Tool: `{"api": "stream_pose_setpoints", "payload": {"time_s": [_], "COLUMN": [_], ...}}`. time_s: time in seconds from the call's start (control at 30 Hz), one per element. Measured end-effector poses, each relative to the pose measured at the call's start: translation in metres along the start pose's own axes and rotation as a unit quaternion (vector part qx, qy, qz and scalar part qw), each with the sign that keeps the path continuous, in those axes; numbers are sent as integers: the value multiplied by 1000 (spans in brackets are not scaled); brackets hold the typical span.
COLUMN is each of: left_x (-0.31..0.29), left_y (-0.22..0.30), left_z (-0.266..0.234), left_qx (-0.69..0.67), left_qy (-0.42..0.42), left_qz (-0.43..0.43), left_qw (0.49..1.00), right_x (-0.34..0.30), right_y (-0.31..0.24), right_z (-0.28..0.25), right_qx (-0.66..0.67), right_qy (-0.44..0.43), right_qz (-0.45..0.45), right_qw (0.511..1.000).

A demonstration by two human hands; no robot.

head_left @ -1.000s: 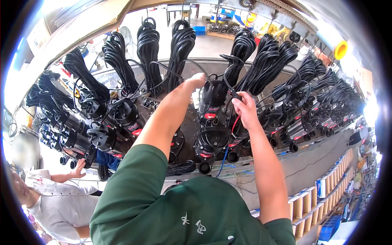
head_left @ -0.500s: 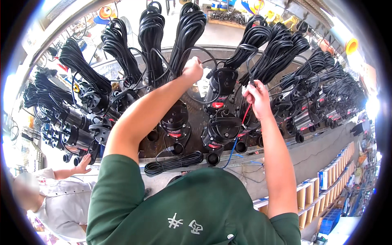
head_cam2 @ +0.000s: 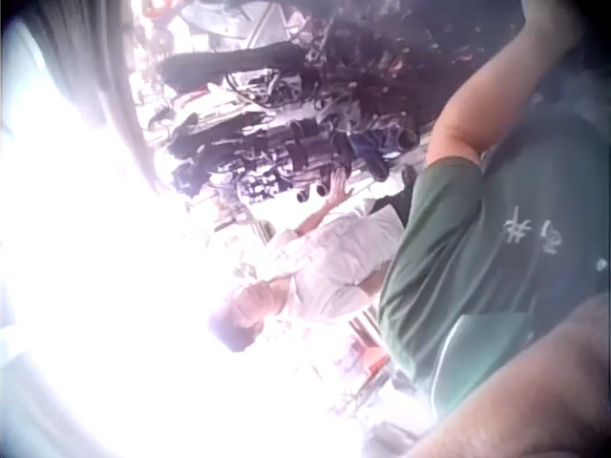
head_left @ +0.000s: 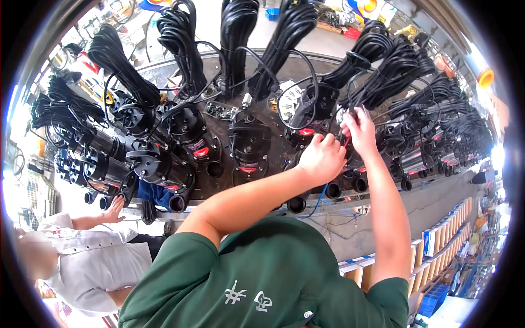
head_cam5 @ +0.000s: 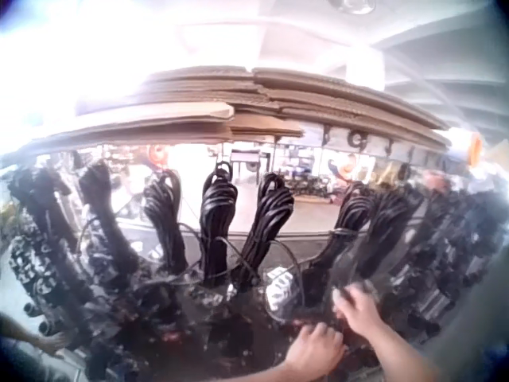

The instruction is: The person attaches components and wraps power cables around a series of submersible water pumps on an assembly line.

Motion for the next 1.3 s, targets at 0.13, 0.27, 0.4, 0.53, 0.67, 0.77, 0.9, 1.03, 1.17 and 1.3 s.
{"api": "stream_pose_setpoints", "payload": {"time_s": [0.13, 0.27, 0.4, 0.53, 0.67, 0.77, 0.9, 1.03, 1.17, 1.3], "left_x": [-4, -17, -12, 1, -2, 2, 23, 49, 44, 17], "left_y": [-6, -5, -6, -5, -1, 2, 8, 15, 26, 23], "left_z": [-6, -16, -9, 6, 0, 2, 20, 44, 36, 12], "left_qx": [-102, -141, -144, -113, -105, -80, 5, 58, 25, -12], "left_qy": [-10, -3, 15, -8, 30, 17, -71, -167, -172, -80], "left_qz": [20, 61, 79, 51, 52, 45, -2, -67, -86, -48], "left_qw": [995, 988, 986, 992, 993, 996, 997, 982, 981, 996], "right_x": [-5, -26, -37, -41, -44, -31, -4, 7, -17, -40], "right_y": [-18, -8, -14, -13, 1, 4, 10, 29, 19, 8], "right_z": [-18, -17, -12, -21, -50, -52, -42, -63, -61, -56], "right_qx": [-327, -435, -503, -576, -563, -520, -449, -420, -393, -393], "right_qy": [-8, 58, 81, 138, 172, 117, 46, -31, -26, -17], "right_qz": [-137, -186, -152, -10, 47, 16, -110, -112, -201, -211], "right_qw": [935, 879, 847, 806, 807, 846, 885, 900, 897, 895]}}
Point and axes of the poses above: each hand's wrist, its own x-axis towards the middle knuckle, its own z-axis out of the palm, y = z × x, the point moved 7 cm from there along x, towards the middle knuckle, and after that the axes turned 6 degrees about -z, right-handed, at the moved point
